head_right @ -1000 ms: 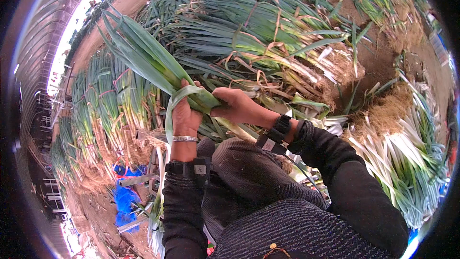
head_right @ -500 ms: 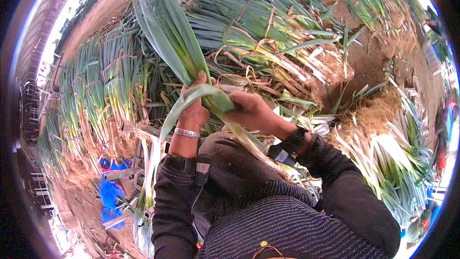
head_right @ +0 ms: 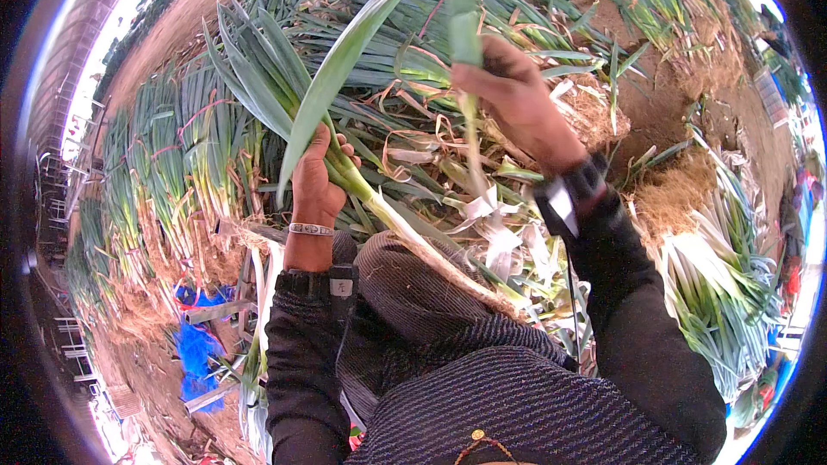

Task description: Cleaning and organizing harvested leeks by stripping outer leaves and placing them on a metal stand.

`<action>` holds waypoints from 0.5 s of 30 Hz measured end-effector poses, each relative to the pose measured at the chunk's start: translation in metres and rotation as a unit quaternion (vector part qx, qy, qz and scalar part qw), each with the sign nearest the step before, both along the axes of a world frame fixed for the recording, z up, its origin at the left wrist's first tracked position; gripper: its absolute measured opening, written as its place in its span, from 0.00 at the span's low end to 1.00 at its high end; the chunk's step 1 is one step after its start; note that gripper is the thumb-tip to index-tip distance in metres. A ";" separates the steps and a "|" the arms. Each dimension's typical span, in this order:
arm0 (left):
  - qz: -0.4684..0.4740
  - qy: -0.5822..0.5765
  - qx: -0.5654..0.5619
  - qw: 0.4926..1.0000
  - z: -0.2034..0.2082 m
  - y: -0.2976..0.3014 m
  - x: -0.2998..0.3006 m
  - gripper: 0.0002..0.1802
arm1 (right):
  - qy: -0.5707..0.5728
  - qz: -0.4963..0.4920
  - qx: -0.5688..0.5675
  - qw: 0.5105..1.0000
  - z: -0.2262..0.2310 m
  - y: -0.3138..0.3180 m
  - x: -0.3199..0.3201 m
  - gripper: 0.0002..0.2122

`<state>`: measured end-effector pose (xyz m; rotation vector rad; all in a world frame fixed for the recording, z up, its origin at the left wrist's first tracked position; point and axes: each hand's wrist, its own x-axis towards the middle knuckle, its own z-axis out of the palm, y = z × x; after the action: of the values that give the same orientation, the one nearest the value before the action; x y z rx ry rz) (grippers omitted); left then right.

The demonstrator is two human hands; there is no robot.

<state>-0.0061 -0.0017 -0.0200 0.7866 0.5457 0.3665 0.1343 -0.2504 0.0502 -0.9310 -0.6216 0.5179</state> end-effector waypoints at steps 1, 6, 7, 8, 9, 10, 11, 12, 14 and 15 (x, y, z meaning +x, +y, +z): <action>-0.001 0.021 0.012 1.000 0.011 -0.007 0.002 0.10 | -0.211 -0.078 -0.212 0.951 -0.019 0.005 0.019 0.16; 0.043 -0.002 0.035 0.998 0.000 0.002 -0.001 0.09 | -0.469 -0.061 -0.377 0.796 -0.082 0.038 -0.025 0.26; 0.066 0.008 0.041 0.997 0.005 0.002 0.000 0.09 | -0.391 0.016 -0.336 0.857 -0.079 0.044 -0.042 0.25; 0.087 0.018 0.046 0.995 0.007 0.002 0.001 0.10 | -0.305 0.090 -0.289 0.903 -0.077 0.050 -0.057 0.25; 0.104 0.019 0.052 0.993 0.008 0.005 0.000 0.10 | -0.300 0.124 -0.287 0.901 -0.070 0.056 -0.072 0.25; 0.105 0.020 0.052 0.993 0.009 0.009 -0.003 0.10 | -0.294 0.157 -0.283 0.899 -0.062 0.061 -0.086 0.24; 0.113 0.029 0.061 0.991 0.012 0.010 -0.004 0.11 | -0.295 0.124 -0.302 0.898 -0.049 0.062 -0.101 0.22; 0.121 0.038 0.070 0.989 0.015 0.010 -0.005 0.11 | -0.293 0.123 -0.304 0.898 -0.052 0.066 -0.105 0.22; 0.125 0.044 0.040 0.990 0.020 0.009 -0.007 0.13 | -0.336 0.055 -0.294 0.893 -0.065 0.072 -0.108 0.20; 0.119 0.045 0.024 0.992 0.024 0.008 -0.007 0.17 | -0.354 0.011 -0.257 0.899 -0.071 0.077 -0.109 0.18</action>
<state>-0.0131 0.0065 0.0038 0.7887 0.7214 0.5681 0.0256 -0.1731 -0.0209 -1.6450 -1.1842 0.3539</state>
